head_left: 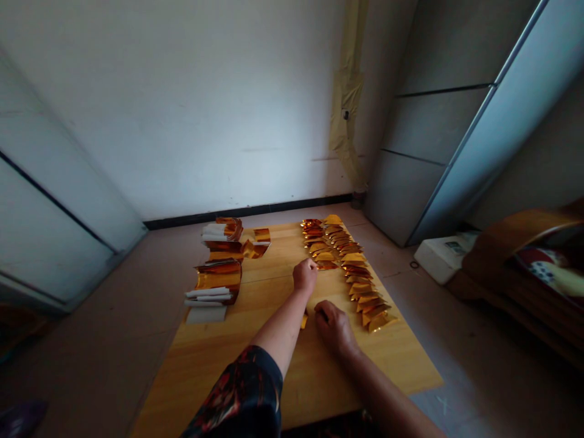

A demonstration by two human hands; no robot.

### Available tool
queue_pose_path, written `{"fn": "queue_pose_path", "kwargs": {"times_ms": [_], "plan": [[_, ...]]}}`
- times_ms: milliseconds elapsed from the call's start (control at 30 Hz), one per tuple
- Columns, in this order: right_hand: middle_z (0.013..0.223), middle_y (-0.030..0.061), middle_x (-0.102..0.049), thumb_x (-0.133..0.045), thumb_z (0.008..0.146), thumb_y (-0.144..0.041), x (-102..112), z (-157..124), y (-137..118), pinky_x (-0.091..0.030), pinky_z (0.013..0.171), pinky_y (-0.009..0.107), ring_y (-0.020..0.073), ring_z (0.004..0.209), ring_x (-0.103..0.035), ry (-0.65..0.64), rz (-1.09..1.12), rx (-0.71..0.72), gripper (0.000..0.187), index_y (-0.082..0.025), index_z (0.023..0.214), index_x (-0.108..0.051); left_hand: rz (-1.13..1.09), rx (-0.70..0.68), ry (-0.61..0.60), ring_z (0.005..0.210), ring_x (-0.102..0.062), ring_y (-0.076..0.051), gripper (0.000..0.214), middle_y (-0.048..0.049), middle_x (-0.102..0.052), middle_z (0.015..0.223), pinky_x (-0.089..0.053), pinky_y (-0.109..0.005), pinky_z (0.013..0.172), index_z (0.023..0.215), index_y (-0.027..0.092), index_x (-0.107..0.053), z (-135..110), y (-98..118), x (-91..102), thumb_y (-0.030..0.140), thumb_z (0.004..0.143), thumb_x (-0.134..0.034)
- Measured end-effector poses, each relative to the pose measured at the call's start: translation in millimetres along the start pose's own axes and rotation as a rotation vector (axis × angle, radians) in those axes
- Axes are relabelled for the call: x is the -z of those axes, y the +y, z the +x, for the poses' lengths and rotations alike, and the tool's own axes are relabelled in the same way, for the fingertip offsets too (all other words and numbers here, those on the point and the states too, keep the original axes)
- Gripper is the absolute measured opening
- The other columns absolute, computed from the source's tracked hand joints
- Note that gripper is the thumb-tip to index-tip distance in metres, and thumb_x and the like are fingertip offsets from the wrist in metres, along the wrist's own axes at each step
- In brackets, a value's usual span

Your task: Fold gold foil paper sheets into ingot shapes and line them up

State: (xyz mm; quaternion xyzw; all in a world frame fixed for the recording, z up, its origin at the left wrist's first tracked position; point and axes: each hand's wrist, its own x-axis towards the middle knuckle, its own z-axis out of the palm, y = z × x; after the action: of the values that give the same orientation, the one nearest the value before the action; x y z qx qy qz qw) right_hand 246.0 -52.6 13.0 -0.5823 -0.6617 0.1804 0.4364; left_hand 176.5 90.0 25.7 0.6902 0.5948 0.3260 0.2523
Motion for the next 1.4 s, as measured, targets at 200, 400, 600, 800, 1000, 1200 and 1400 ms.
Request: {"fn": "queue_pose_path", "kwargs": {"times_ms": [200, 400, 600, 800, 1000, 1200, 1400], "plan": [[0.069, 0.0010, -0.059, -0.041, 0.077, -0.014, 0.9, -0.9, -1.5, -0.040, 0.062, 0.020, 0.0129, 0.064, -0.055, -0.004, -0.006, -0.013, 0.016, -0.019, 0.074, -0.057, 0.015, -0.027, 0.002, 0.070, -0.059, -0.012, 0.014, -0.0002, -0.068, 0.076, -0.039, -0.020, 0.066, 0.072, 0.019, -0.065, 0.1, 0.7, -3.7, 0.011, 0.076, -0.054], [0.069, 0.0012, -0.059, -0.041, 0.077, -0.013, 1.6, -2.1, -4.1, -0.040, 0.061, 0.020, 0.0124, 0.064, -0.054, -0.020, 0.016, -0.013, 0.017, -0.019, 0.074, -0.057, 0.055, -0.027, 0.010, 0.069, -0.056, -0.012, 0.014, -0.0008, -0.066, 0.075, -0.037, -0.021, 0.065, 0.072, 0.018, -0.063, 0.4, 3.7, -9.5, 0.012, 0.077, -0.052], [0.068, 0.0005, -0.057, -0.041, 0.075, -0.012, 0.8, -2.2, -4.9, -0.039, 0.061, 0.020, 0.0121, 0.063, -0.052, -0.005, 0.006, -0.003, 0.017, -0.018, 0.072, -0.056, 0.110, 0.002, 0.013, 0.069, -0.054, -0.013, 0.018, -0.0019, -0.065, 0.074, -0.036, -0.022, 0.064, 0.072, 0.017, -0.062, 3.9, 3.1, -11.0, 0.009, 0.077, -0.047], [0.069, 0.0009, -0.056, -0.041, 0.076, -0.012, 1.0, -1.8, -4.8, -0.039, 0.061, 0.020, 0.0121, 0.063, -0.052, -0.011, 0.002, 0.004, 0.017, -0.018, 0.072, -0.056, 0.146, 0.019, -0.004, 0.069, -0.054, -0.013, 0.016, -0.0014, -0.065, 0.075, -0.036, -0.022, 0.064, 0.073, 0.018, -0.061, 5.8, 4.2, -9.9, 0.010, 0.077, -0.048], [0.069, 0.0010, -0.056, -0.040, 0.076, -0.012, 0.9, -1.3, -3.7, -0.039, 0.061, 0.020, 0.0120, 0.063, -0.052, -0.009, -0.016, 0.006, 0.017, -0.018, 0.073, -0.056, 0.183, 0.028, -0.036, 0.069, -0.055, -0.012, 0.013, -0.0008, -0.065, 0.076, -0.036, -0.021, 0.062, 0.077, 0.018, -0.061, 7.1, 6.3, -7.3, 0.008, 0.074, -0.053], [0.069, 0.0010, -0.056, -0.041, 0.078, -0.014, 1.0, -1.2, -1.8, -0.038, 0.061, 0.020, 0.0118, 0.064, -0.052, -0.016, -0.011, 0.018, 0.015, -0.018, 0.073, -0.055, 0.213, 0.043, -0.060, 0.076, -0.059, -0.014, 0.020, -0.0028, -0.067, 0.083, -0.039, -0.021, 0.066, 0.084, 0.019, -0.063, 9.3, 7.0, 2.7, 0.006, 0.073, -0.052], [0.068, 0.0009, -0.057, -0.042, 0.078, -0.013, 0.1, -1.5, 0.6, -0.039, 0.060, 0.019, 0.0117, 0.063, -0.052, -0.015, -0.033, 0.022, 0.015, -0.019, 0.073, -0.055, 0.212, 0.037, -0.057, 0.084, -0.061, -0.014, 0.025, -0.0032, -0.069, 0.092, -0.042, -0.021, 0.072, 0.089, 0.020, -0.065, 8.4, 9.4, 38.6, 0.006, 0.073, -0.052]]}}
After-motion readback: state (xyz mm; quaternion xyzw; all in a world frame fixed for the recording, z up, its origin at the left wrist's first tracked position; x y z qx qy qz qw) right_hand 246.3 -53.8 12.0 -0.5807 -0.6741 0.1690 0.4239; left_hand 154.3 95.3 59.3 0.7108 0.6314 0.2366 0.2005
